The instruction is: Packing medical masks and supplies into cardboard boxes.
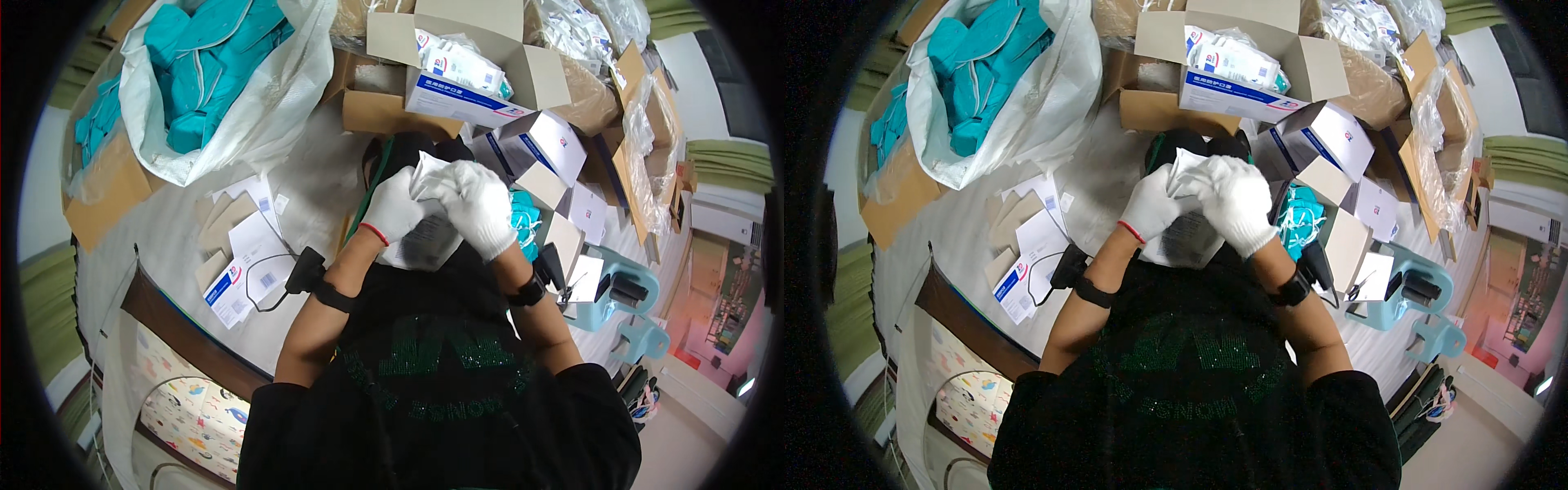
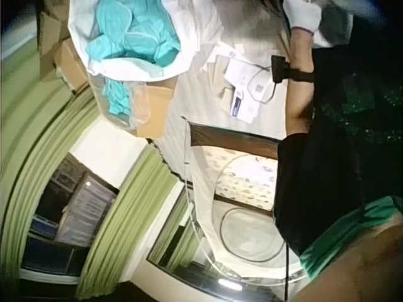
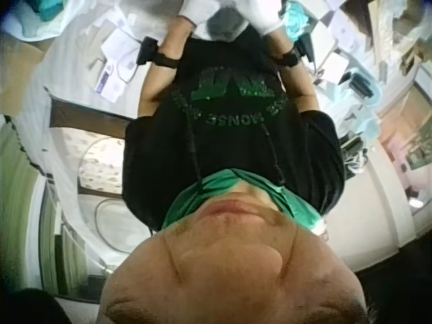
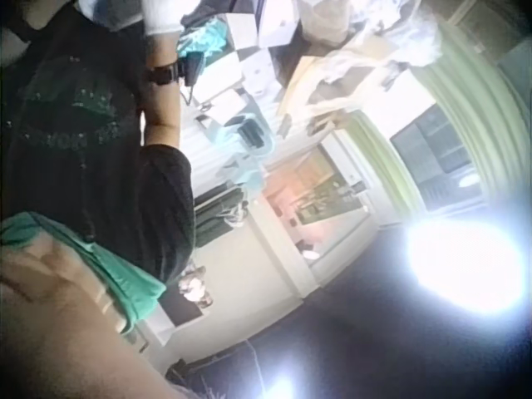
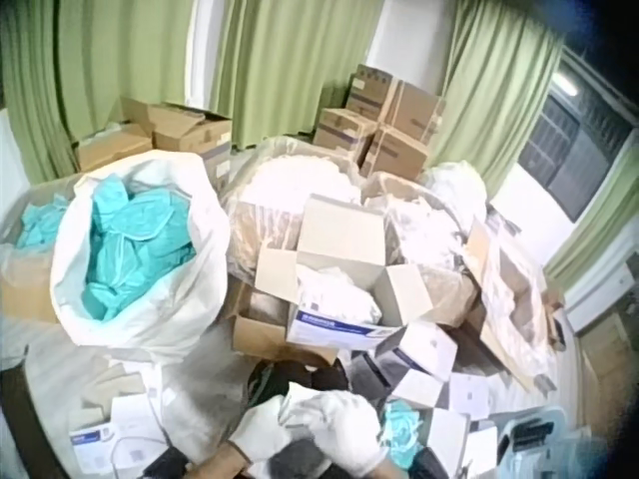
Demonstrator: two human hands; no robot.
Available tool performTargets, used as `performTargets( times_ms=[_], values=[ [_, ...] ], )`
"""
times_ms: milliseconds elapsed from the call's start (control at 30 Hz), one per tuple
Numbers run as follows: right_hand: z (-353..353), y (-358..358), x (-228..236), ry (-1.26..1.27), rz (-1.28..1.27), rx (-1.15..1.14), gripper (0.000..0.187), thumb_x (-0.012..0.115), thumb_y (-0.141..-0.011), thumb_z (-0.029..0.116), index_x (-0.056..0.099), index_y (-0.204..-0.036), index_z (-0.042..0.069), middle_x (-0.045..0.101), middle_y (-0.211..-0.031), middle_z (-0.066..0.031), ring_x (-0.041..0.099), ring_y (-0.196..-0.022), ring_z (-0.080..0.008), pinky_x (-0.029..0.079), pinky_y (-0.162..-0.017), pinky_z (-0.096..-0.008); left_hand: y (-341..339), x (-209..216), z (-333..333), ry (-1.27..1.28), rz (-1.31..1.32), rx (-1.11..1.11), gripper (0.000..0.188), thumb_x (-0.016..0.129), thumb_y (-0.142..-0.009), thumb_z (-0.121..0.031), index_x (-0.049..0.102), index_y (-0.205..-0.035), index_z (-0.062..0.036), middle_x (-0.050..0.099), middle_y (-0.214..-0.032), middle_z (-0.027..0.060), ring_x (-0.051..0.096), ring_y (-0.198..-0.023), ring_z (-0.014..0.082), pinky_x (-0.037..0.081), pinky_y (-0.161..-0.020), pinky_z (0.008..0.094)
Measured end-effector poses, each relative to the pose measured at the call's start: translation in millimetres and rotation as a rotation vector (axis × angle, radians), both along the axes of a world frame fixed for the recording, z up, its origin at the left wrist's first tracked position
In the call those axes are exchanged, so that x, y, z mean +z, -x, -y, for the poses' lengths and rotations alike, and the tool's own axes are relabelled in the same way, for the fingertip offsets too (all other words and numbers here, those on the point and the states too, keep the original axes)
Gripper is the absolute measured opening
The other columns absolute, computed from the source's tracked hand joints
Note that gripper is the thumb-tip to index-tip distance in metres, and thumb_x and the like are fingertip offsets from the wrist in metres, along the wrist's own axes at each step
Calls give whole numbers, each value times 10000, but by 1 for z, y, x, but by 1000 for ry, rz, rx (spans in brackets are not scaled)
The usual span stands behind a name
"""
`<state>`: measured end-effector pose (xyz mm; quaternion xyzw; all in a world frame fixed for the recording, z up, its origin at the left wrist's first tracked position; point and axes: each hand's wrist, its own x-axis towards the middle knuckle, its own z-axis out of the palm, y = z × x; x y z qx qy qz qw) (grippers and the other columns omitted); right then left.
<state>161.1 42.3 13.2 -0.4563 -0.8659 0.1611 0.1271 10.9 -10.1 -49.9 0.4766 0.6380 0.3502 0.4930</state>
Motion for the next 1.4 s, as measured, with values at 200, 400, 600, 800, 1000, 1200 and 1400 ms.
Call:
performTargets(
  times_ms=[200,400,600,800,1000,1200,1400],
  values=[
    [-11,-26,-58,494,-331,-397,201,710,-809,231,634,-868,54,686,-848,-123,665,-786,-235,506,-697,-337,-19,-5,3,-186,34,-24,243,606,-886,-218,658,-991,-5,654,-847,220,644,-825,379,514,-704,407],
    [-50,-107,-121,610,-793,-849,138,610,-835,106,599,-749,-2,628,-725,-76,614,-726,-156,490,-678,-285,-44,11,23,-665,-69,17,235,613,-890,-116,640,-1076,25,675,-881,191,675,-791,324,535,-680,356],
    [-48,-113,-81,841,-1324,-594,294,548,-947,354,559,-920,61,560,-773,-40,536,-617,-156,458,-551,-281,-43,21,15,-224,433,216,265,579,-952,-188,639,-1041,55,694,-881,76,614,-790,100,487,-714,269],
    [-47,-106,-57,1373,-1682,-235,830,399,-898,670,418,-1342,-31,565,-1256,-180,579,-1105,-290,463,-939,-435,-13,-5,-8,-99,742,385,369,533,-981,-336,659,-1033,7,672,-907,17,584,-784,76,468,-699,244],
    [-14,-71,-18,1288,-1150,-163,415,590,-914,175,531,-1280,-13,626,-1166,-88,579,-1018,-134,475,-878,-277,-8,-15,-13,-162,660,269,355,543,-978,-326,634,-1066,5,649,-950,0,562,-846,66,449,-731,236],
    [-11,-62,-20,796,-934,-437,230,613,-906,110,606,-1097,-16,661,-1032,-74,597,-955,-115,467,-863,-256,-19,-23,-12,-76,726,267,339,578,-953,-262,575,-1145,19,616,-1062,30,538,-952,82,429,-850,265],
    [-17,-84,-21,628,-1128,-596,283,558,-935,91,547,-1185,-41,638,-1102,-102,602,-980,-151,482,-873,-291,-26,-27,12,0,568,230,273,598,-919,-143,603,-1122,40,642,-1033,45,580,-946,106,441,-862,253]
  ],
)
